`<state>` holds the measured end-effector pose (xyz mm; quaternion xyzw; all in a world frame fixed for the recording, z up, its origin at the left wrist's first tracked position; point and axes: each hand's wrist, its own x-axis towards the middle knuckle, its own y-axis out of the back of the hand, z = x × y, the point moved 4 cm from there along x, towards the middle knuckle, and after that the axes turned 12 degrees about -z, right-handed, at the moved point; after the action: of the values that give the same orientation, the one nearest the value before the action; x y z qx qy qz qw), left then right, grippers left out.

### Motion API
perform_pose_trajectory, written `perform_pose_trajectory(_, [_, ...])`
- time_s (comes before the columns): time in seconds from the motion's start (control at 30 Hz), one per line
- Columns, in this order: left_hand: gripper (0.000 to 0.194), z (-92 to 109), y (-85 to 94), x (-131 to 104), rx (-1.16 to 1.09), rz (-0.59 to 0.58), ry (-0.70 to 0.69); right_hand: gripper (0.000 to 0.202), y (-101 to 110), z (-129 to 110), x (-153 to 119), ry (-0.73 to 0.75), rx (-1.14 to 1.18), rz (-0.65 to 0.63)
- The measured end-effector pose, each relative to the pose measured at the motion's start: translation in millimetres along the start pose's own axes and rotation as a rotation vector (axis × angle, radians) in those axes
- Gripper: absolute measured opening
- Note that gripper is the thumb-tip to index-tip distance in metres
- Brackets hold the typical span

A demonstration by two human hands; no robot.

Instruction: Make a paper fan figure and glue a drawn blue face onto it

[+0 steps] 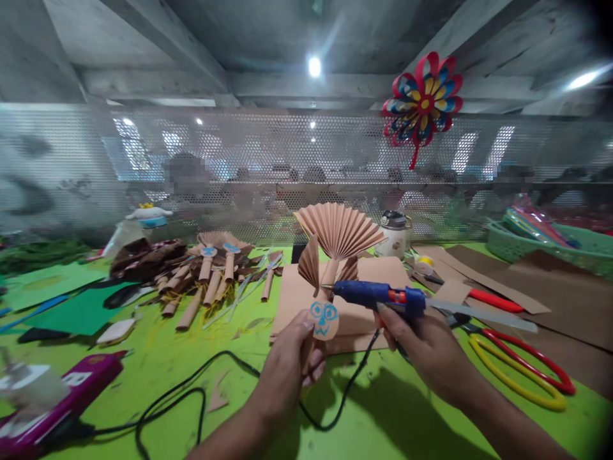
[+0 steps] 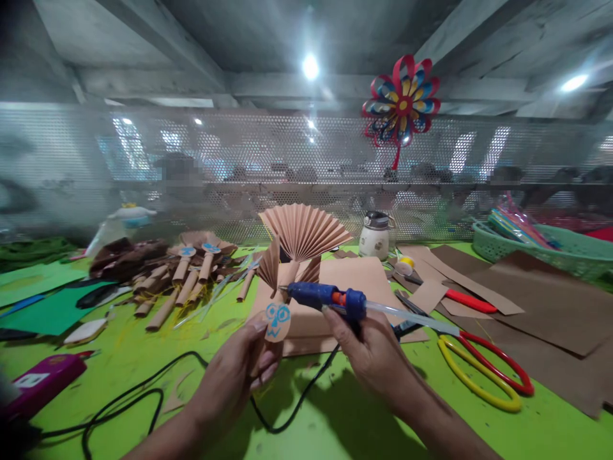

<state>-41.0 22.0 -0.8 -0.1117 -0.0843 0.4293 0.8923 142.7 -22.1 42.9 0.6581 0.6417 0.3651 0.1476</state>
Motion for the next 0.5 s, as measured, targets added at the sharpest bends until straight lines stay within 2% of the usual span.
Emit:
perform_pose_trajectory(0.1, [0.022, 1.6, -0.6, 0.0, -0.004, 0.030, 0.006, 0.046, 1.8, 0.7, -0.8, -0.027, 0.004, 0.011])
perform_pose_trajectory(0.33, [0.023, 1.7, 1.3, 0.4, -0.006, 0.028, -0.010, 0.046, -0.4, -4.1, -0.9, 0.030, -0.013, -0.053])
perform_pose_trajectory(0.5, [0.024, 0.1, -1.3, -0.3, -0.060, 0.016, 0.011, 0.046, 0.6, 2.4, -0.7, 0.002, -0.017, 0.020])
